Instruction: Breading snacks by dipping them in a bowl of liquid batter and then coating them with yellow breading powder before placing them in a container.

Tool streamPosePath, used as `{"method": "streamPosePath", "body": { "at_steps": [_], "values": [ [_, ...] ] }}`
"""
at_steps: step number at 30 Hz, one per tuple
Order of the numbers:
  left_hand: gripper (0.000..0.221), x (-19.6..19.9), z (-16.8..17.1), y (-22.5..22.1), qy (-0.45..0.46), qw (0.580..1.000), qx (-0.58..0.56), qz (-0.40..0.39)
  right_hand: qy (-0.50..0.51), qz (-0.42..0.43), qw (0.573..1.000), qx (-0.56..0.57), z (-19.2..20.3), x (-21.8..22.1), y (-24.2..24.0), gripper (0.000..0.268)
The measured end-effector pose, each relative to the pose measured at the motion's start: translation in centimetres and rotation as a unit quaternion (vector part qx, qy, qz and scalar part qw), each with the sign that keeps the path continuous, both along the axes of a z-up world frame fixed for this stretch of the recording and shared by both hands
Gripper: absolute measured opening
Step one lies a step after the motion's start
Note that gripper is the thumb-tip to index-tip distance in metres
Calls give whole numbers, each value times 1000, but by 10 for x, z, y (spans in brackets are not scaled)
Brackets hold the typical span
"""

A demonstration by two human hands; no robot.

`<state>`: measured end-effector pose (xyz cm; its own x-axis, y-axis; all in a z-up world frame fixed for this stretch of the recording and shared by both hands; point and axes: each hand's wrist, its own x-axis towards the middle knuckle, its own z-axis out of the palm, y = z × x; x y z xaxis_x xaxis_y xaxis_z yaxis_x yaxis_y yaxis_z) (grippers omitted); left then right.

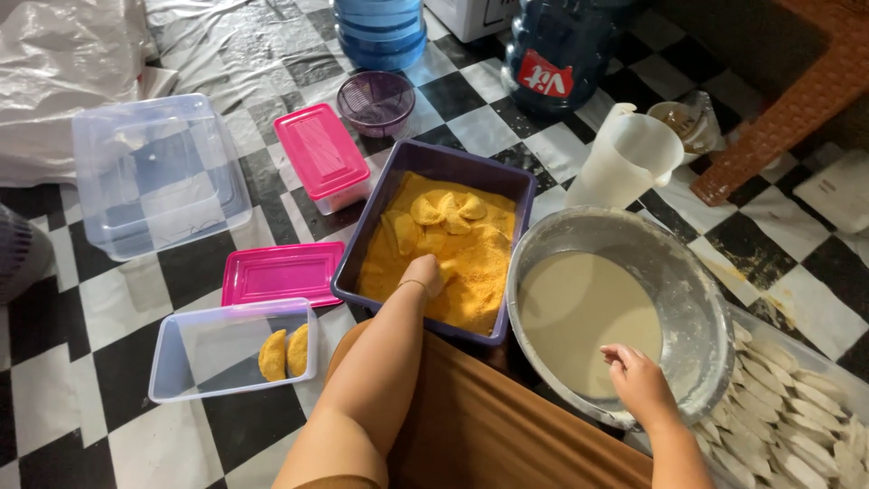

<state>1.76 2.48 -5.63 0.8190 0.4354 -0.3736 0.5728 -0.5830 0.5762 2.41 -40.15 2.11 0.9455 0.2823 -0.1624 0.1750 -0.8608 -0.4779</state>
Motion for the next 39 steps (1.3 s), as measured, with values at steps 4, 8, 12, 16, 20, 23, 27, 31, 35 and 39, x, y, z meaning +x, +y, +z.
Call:
{"method": "streamPosePath", "body": {
  "at_steps": [4,8,12,16,20,23,27,31,35,39],
  "values": [
    [21,5,-2,17,-76,941,-284,167,-3,5,1000,-13,-10,6,-6,33],
    [30,25,-62,16,-276,914,-268,129,-43,33,998,-37,-68,33,-34,33],
    [16,4,18,-4,-86,990,71,91,-28,59,996,-67,-130,64,-70,37],
    [39,-18,40,19,-320,918,-126,199,-17,76,994,74,-267,158,-151,36],
    [53,-122,102,79,-406,809,-372,205,-3,89,966,242,-315,167,-178,35],
    [55,-197,61,141,-380,845,-302,224,34,57,978,200,-279,148,-160,34],
    [60,-278,32,179,-281,808,-380,352,-9,74,984,163,-269,144,-153,32],
    [32,-307,5,196,-210,732,-468,449,51,46,989,133,-261,140,-147,36],
    [15,-311,-22,209,-147,753,-446,461,43,50,983,168,-289,153,-171,35],
    [31,-302,-8,206,-66,795,-374,473,-9,47,994,95,-223,111,-137,31]
  ]
}}
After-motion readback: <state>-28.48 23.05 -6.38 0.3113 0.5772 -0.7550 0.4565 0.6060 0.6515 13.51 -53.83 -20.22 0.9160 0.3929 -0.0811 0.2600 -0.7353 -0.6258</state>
